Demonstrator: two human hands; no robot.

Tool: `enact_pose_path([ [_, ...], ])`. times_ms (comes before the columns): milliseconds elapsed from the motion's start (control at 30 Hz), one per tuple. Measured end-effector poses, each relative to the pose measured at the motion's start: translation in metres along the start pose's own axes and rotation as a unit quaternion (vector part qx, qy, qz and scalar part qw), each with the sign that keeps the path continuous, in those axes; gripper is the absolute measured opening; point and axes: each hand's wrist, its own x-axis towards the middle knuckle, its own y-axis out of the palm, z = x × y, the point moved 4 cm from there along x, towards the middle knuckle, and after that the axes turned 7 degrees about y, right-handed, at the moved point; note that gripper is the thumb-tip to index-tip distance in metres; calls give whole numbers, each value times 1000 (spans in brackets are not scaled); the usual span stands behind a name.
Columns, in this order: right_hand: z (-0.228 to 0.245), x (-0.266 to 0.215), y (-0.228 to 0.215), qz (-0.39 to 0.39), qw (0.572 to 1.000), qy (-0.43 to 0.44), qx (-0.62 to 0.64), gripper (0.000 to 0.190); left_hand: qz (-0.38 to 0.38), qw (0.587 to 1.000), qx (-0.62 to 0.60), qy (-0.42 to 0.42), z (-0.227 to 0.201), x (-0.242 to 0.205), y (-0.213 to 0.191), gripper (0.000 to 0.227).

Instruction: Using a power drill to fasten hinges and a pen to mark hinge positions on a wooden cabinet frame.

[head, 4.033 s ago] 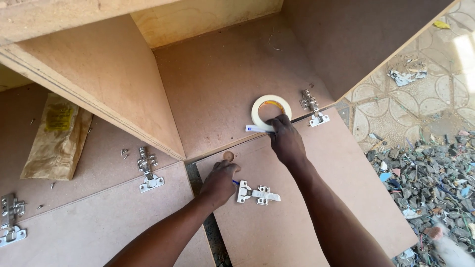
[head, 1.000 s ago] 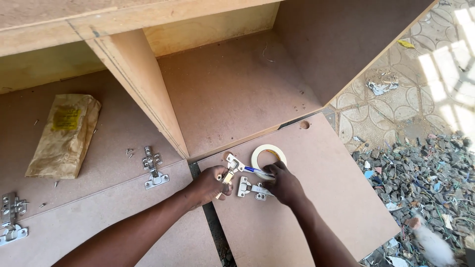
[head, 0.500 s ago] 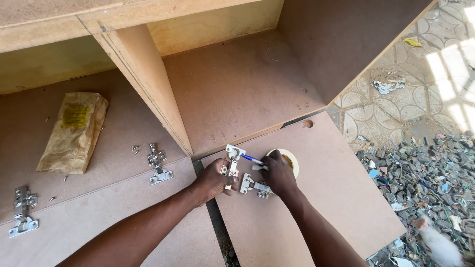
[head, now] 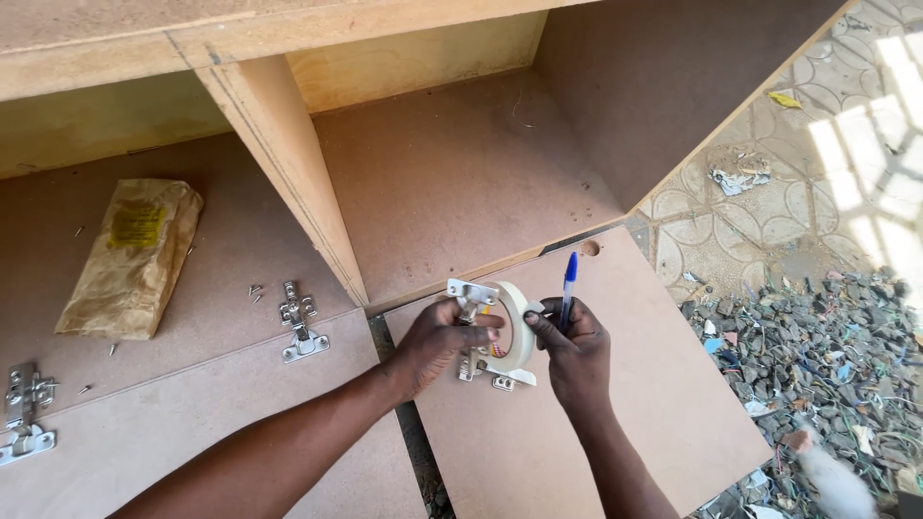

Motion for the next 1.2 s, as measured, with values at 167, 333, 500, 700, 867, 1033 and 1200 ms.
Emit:
enact_pose_path([
  [167,2,-19,18,11,997,-20,68,13,30,998,-48,-28,17,0,11,43],
  [333,2,-29,8,-11,997,-23,69,10,38,997,-57,-21,20,4,14,43],
  [500,2,-33,-6,-22,992,-23,119,13,34,996,16,77,18,14,26,31],
  [700,20,-24,-14,71,994,61,60,35,53,937,323,121,-22,-9,27,20],
  [867,36,-33,-11,52,993,90,-61,16,56,946,303,100,-22,-16,29,17],
  [1033,59,-48,-7,2,964,122,-237,11,46,939,326,96,-17,-18,33,13],
  [1200,55,-51,-3,-1,943,-95,-319,13,17,973,210,95,-13,-11,34,12],
])
